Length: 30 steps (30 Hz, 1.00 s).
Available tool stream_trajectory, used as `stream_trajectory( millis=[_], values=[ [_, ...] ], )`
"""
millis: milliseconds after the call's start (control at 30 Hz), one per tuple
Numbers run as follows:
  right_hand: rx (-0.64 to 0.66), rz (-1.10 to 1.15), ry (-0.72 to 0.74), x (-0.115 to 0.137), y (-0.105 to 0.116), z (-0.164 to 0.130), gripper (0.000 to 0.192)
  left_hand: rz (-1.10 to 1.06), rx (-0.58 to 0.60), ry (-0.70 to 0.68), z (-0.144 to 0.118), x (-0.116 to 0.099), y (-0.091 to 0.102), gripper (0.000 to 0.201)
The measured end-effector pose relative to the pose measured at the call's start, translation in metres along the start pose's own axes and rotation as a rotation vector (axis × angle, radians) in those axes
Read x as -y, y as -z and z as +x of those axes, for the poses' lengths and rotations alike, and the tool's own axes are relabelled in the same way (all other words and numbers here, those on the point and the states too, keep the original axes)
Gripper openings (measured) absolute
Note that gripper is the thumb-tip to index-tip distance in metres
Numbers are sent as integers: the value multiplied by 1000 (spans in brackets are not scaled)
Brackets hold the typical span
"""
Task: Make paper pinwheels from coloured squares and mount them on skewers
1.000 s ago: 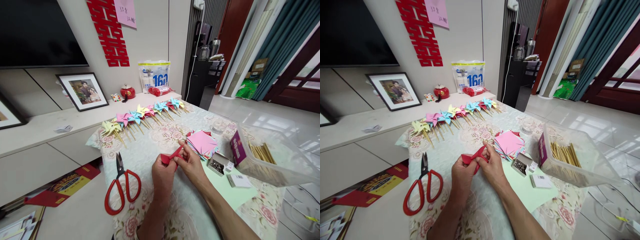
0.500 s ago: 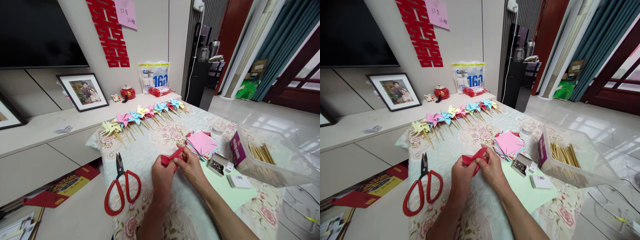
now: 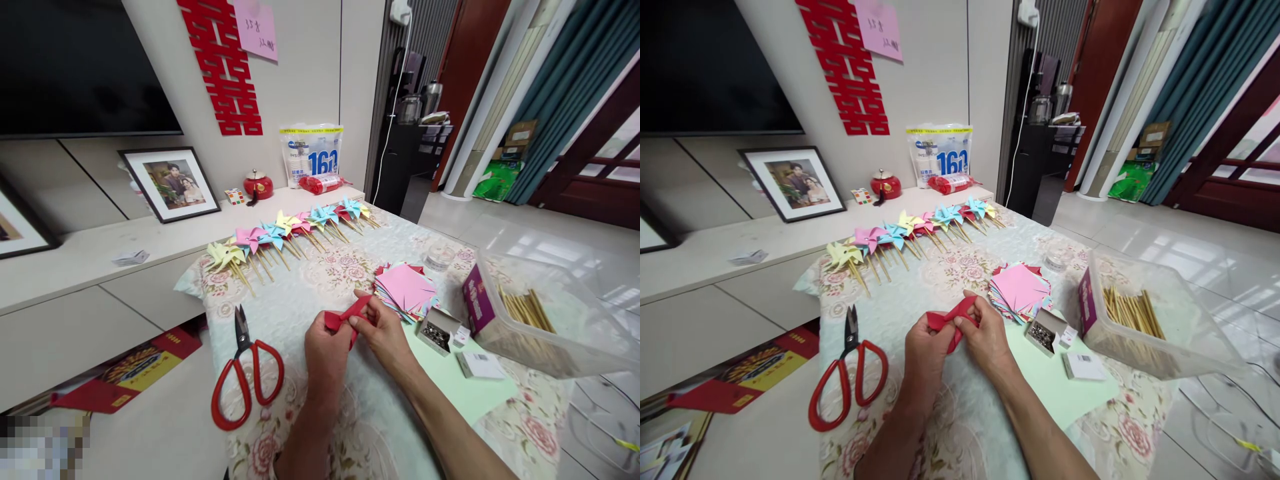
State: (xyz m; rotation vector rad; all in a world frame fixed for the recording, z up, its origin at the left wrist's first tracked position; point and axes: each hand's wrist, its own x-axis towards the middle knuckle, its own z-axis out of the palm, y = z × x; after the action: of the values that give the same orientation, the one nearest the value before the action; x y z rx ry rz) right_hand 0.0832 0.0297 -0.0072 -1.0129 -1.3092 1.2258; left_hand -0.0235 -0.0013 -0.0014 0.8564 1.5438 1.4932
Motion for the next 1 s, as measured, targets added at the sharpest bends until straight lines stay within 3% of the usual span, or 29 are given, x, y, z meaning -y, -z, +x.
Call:
stream_trajectory(
  millis=[600,1000],
  values=[
    [10,0,-30,4,-1,-1,40,4,-6,6,-2,-3,0,13],
    [-23,-35,-27,4,2,1,47,-121,67,25,-4,-2,-4,15]
  ],
)
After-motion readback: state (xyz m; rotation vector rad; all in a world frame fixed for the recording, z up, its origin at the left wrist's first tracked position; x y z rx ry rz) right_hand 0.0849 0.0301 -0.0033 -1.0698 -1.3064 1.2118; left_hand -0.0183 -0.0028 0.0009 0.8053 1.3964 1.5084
